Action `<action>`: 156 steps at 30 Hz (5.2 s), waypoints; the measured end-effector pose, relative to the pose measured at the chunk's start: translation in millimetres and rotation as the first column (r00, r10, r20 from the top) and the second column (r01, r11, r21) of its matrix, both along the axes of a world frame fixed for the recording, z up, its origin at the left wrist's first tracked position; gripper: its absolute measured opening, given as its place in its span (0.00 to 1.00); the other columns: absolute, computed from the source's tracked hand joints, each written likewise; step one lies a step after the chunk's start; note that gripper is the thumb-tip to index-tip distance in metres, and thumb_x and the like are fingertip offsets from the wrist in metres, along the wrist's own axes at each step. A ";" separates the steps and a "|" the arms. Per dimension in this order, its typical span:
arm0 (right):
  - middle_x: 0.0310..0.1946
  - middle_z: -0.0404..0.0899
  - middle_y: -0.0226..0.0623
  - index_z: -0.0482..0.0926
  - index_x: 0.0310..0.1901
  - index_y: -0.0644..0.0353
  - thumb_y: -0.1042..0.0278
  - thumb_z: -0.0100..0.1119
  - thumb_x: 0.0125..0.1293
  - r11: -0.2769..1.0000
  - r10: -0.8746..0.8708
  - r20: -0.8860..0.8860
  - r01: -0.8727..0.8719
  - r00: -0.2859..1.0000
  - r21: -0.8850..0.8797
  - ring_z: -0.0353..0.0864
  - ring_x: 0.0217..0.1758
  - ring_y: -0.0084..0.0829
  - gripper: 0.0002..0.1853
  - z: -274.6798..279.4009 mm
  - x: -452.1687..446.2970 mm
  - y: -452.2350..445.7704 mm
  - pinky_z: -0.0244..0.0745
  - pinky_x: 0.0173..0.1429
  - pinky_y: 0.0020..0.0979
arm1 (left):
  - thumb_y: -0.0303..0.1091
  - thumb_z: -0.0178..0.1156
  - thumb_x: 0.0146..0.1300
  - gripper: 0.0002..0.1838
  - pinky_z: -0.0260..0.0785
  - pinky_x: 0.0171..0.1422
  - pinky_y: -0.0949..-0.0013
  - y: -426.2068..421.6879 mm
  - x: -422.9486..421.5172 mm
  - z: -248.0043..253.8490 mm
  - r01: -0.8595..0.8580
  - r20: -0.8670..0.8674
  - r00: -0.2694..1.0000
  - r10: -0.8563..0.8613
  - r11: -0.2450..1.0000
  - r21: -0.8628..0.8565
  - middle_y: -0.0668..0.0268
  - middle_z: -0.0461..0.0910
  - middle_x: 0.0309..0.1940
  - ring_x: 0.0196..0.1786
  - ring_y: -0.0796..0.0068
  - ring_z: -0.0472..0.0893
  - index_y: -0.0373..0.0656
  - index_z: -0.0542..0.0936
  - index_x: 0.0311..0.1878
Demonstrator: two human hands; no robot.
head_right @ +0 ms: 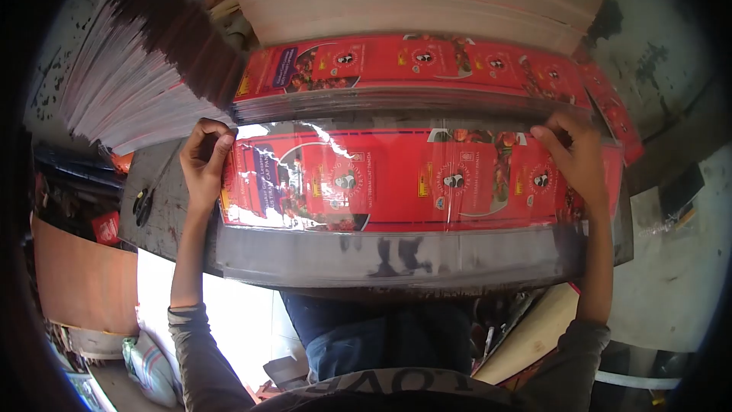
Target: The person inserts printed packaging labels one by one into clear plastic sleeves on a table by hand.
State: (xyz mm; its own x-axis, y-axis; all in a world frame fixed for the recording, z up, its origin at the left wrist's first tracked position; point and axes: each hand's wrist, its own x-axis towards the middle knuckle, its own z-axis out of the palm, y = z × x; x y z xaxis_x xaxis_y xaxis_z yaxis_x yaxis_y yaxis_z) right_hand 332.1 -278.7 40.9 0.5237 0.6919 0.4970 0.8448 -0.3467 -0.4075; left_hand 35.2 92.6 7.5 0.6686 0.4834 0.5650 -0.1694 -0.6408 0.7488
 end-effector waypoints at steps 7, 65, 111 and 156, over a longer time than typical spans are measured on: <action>0.14 0.58 0.31 0.71 0.24 0.66 0.56 0.55 0.64 0.998 -0.041 -0.119 0.045 0.992 0.034 0.56 0.22 0.18 0.20 16.2 70.9 31.6 0.56 0.27 0.26 | 0.27 0.57 0.56 0.20 0.57 0.60 0.67 6.0 -3.7 12.8 -0.382 0.267 0.912 0.311 0.880 0.282 0.58 0.71 0.53 0.56 0.66 0.69 0.37 0.68 0.52; 0.54 0.70 0.43 0.72 0.54 0.57 0.65 0.54 0.60 0.941 -0.245 0.747 -0.035 0.618 0.338 0.67 0.59 0.42 0.19 105.6 57.5 186.2 0.55 0.64 0.48 | 0.18 0.58 0.53 0.10 0.74 0.41 0.66 10.8 3.8 3.7 -0.155 -0.107 0.958 0.264 0.797 0.585 0.66 0.76 0.44 0.39 0.64 0.81 0.42 0.79 0.37; 0.55 0.75 0.31 0.76 0.54 0.50 0.62 0.53 0.59 0.973 0.201 0.894 -0.186 0.400 -0.136 0.73 0.58 0.29 0.20 1.4 -32.8 86.4 0.63 0.63 0.41 | 0.46 0.62 0.57 0.39 0.66 0.63 0.65 4.5 -2.8 2.2 0.382 0.260 0.924 -0.280 0.642 -0.665 0.55 0.68 0.60 0.58 0.68 0.73 0.37 0.58 0.67; 0.32 0.69 0.30 0.76 0.41 0.57 0.53 0.68 0.48 0.995 -0.039 0.537 -0.016 0.842 0.097 0.66 0.38 0.32 0.22 3.1 -23.9 74.1 0.53 0.47 0.35 | 0.32 0.56 0.64 0.10 0.63 0.54 0.75 21.8 2.2 -5.5 0.217 0.146 0.975 -0.170 0.876 -0.431 0.69 0.78 0.39 0.44 0.83 0.74 0.36 0.77 0.45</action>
